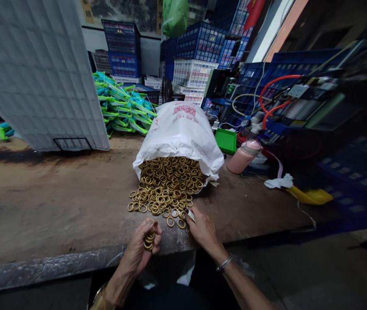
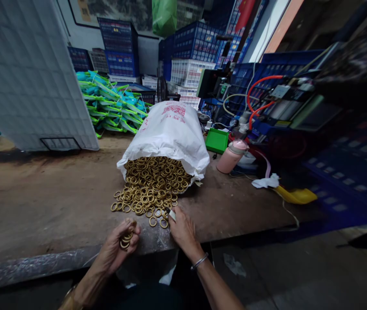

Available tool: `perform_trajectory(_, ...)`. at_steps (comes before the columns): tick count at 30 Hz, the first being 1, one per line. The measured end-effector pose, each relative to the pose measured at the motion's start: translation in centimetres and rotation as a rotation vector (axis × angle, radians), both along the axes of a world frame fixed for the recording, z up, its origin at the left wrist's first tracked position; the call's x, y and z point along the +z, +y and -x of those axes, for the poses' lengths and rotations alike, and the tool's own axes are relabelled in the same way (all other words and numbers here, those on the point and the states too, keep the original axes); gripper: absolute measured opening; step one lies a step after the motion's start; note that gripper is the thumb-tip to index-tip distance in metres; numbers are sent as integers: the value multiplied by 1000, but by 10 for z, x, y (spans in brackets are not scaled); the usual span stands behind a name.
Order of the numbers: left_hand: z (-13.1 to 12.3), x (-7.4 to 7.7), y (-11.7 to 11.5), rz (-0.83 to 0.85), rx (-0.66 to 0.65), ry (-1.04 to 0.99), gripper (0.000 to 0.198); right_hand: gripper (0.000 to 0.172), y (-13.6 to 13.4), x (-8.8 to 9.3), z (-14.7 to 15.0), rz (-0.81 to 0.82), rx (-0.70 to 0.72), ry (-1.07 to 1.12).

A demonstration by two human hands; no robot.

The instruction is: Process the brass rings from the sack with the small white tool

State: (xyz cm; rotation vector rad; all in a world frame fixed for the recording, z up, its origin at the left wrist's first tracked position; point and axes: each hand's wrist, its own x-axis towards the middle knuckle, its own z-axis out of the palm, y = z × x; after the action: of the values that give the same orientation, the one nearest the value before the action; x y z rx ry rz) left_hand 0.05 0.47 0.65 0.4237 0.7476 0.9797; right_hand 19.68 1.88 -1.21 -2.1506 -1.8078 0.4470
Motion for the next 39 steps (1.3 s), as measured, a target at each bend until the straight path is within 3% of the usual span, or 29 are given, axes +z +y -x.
perform_trajectory(5,3,-4,4,38,-32,-77,23,16,2,2,4,-16,4,-52)
perform_trajectory(9,3,-9,6,136,-35,-162,17,13,3,1,2,-58,-2,24)
perform_trajectory(13,-1,-7,7,147,7,-91,20,9,6,1,7,-106,6,161)
perform_trajectory(16,-4,-4,7,39,10,15,24,10,10,0,16,-148,40,323)
perform_trajectory(19,-5,-6,6,-132,37,264,25,14,15,1,27,-100,58,572)
perform_trajectory(23,-4,-10,5,-366,57,605,26,10,16,12,42,100,75,903)
perform_trajectory(28,-1,-7,7,-649,78,680,19,9,10,28,54,395,43,1118)
perform_trajectory(33,1,-7,7,-625,46,661,17,10,6,33,62,471,76,1179)
perform_trajectory(36,2,-7,6,-605,79,715,16,18,5,30,62,361,51,1083)
perform_trajectory(39,2,-4,6,-626,112,783,15,30,5,24,60,215,120,950)
